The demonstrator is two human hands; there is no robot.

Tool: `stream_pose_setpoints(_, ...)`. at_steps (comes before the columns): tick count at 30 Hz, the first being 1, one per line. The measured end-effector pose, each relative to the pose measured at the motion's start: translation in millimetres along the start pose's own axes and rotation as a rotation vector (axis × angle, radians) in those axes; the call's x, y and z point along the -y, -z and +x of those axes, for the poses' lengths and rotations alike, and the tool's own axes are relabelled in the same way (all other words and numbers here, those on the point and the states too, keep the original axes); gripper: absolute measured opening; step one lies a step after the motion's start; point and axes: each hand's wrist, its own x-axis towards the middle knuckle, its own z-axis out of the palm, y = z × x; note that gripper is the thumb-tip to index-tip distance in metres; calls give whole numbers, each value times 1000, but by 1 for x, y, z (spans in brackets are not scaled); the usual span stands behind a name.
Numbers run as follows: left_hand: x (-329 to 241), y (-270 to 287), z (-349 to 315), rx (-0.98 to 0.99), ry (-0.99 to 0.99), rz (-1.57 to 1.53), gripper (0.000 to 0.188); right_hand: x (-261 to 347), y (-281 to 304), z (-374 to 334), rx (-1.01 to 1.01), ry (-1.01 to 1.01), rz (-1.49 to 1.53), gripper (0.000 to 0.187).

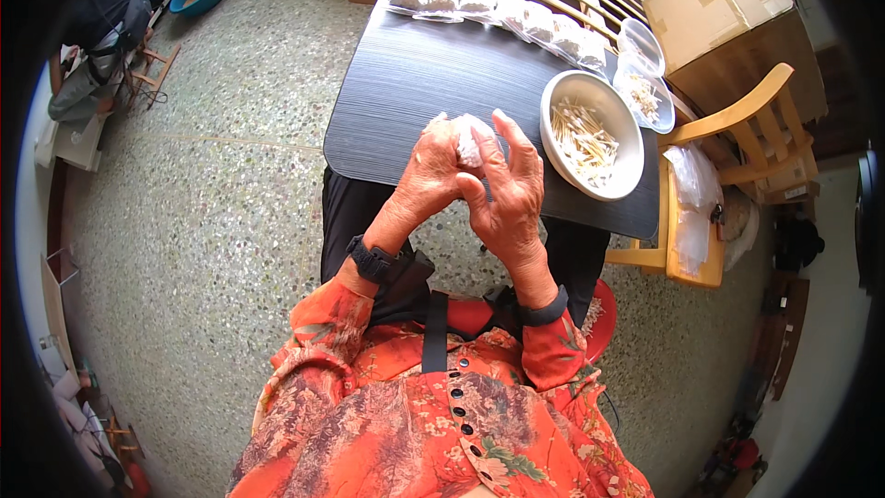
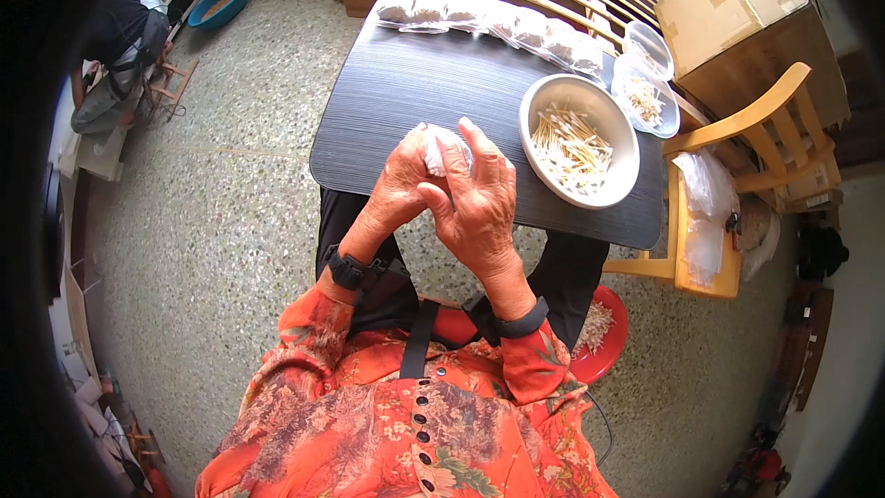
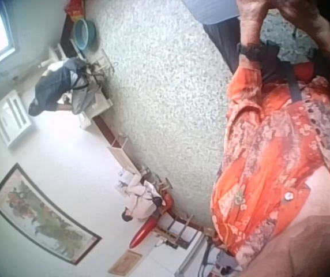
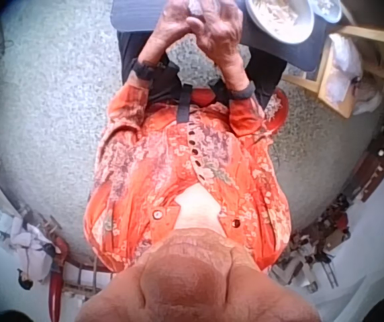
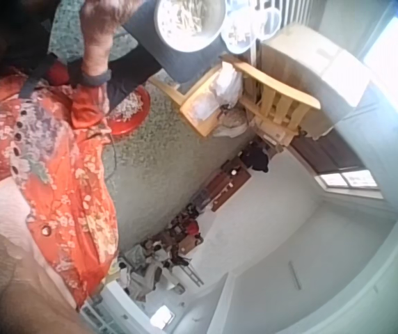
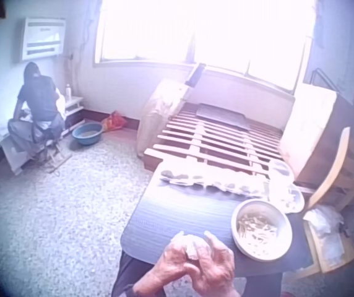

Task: Assembling bundles of cotton swabs and preparing them for packaging.

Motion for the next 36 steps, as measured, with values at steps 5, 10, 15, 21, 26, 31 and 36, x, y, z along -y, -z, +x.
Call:
stream_pose_setpoints(5, 16, -4, -2, 4, -140, 50, 24, 5, 2, -6, 36, 24, -6, 46)
stream_pose_setpoints(10, -9, 0, 0, 18, 6, -4, 25, -3, 6, -5, 49, 28, -132, 44)
stream_pose_setpoints(15, -2, -4, 0, -19, 83, -7, 24, 0, 8, -6, 50, -1, -24, 47)
stream_pose_setpoints(21, 1, -10, 3, -77, -58, 39, 21, 6, 4, -13, 65, -1, -73, 49)
stream_pose_setpoints(26, 4, -3, 0, 0, -42, 49, 27, 3, 5, -8, 90, 24, -102, 50)
stream_pose_setpoints(31, -7, -4, 2, -14, 59, 7, 27, -2, 9, -4, 59, -23, -122, 54)
stream_pose_setpoints(36, -8, 1, -1, 16, 124, 48, 40, -4, -1, -9, 62, -52, -110, 54)
